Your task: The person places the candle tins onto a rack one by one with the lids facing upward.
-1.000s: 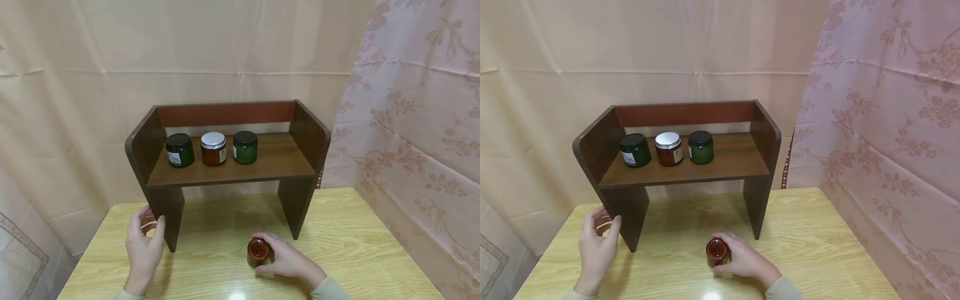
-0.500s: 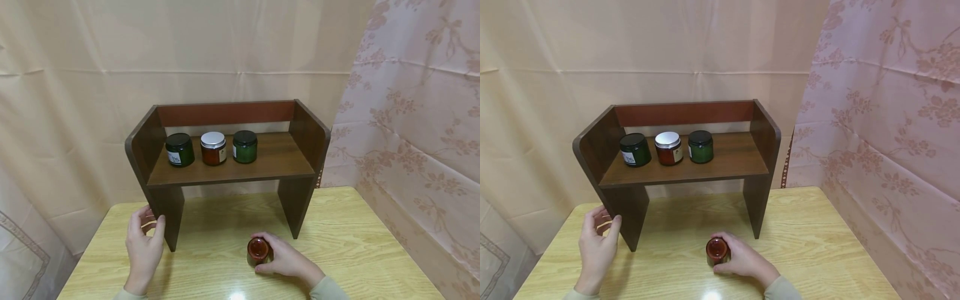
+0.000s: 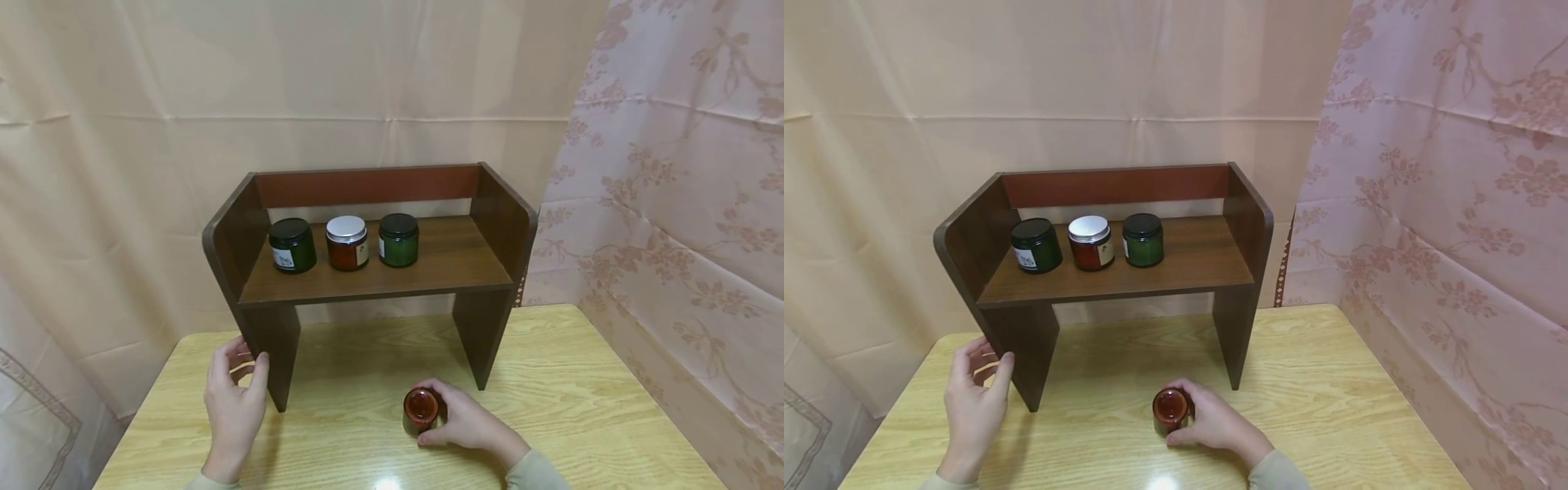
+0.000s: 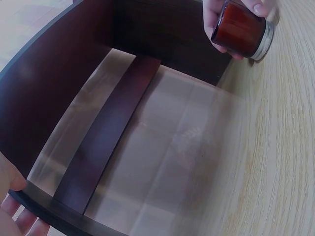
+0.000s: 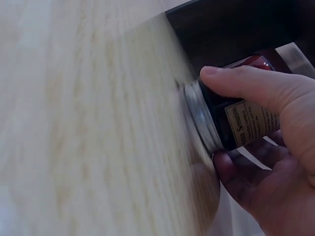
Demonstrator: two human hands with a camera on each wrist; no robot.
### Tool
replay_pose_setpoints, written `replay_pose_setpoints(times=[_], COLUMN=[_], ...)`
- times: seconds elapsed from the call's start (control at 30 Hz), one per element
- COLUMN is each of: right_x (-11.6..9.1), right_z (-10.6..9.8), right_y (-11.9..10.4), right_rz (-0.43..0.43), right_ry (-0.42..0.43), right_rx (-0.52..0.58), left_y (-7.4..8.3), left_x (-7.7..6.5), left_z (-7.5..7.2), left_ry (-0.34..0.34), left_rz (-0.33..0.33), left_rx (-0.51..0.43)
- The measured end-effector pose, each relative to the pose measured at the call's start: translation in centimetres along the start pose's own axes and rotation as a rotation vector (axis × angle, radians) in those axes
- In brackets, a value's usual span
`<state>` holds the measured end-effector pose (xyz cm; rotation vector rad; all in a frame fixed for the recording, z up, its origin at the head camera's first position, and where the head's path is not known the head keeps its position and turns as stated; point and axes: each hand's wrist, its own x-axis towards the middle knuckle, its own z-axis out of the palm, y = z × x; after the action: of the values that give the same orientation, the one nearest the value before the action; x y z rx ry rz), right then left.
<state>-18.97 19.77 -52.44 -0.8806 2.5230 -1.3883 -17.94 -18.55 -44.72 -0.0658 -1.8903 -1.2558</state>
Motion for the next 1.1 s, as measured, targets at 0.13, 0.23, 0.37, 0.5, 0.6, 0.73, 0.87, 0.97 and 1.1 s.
replay_pose_setpoints(times=[0.13,0.23,0.37,0.5,0.6,0.73,0.87,0.97,1.1], right_x=[0.0,0.0,0.1,0.1,0.1,0.0,-0.1,-0.2,-0.2], right_z=[0.0,0.0,-0.1,-0.3,-0.5,-0.9,-1.3,-1.7,-2.2], right_y=[0.2,0.4,0.5,0.4,0.2,-0.3,-0.7,-0.9,-1.1], right_rz=[-0.012,-0.031,-0.037,-0.043,-0.044,-0.028,-0.029,-0.032,-0.043], right_ry=[0.009,0.008,-0.002,0.004,0.020,0.043,0.065,0.079,0.100], right_rx=[0.043,0.071,0.117,0.152,0.165,0.162,0.125,0.083,0.010], left_y=[0.0,0.0,0.0,-0.1,-0.2,-0.3,-0.4,-0.6,-0.6], left_x=[0.0,0.0,0.0,0.0,0.0,0.0,0.0,0.0,0.0], left_z=[0.0,0.0,0.0,0.0,0.0,0.0,0.0,0.0,0.0], left_ry=[-0.001,-0.001,-0.003,-0.003,-0.001,0.000,0.000,0.000,-0.002], left_rz=[-0.010,-0.017,-0.021,-0.020,-0.020,-0.023,-0.027,-0.029,-0.033], left_rx=[-0.009,-0.016,-0.017,-0.016,-0.017,-0.011,-0.005,-0.009,-0.013])
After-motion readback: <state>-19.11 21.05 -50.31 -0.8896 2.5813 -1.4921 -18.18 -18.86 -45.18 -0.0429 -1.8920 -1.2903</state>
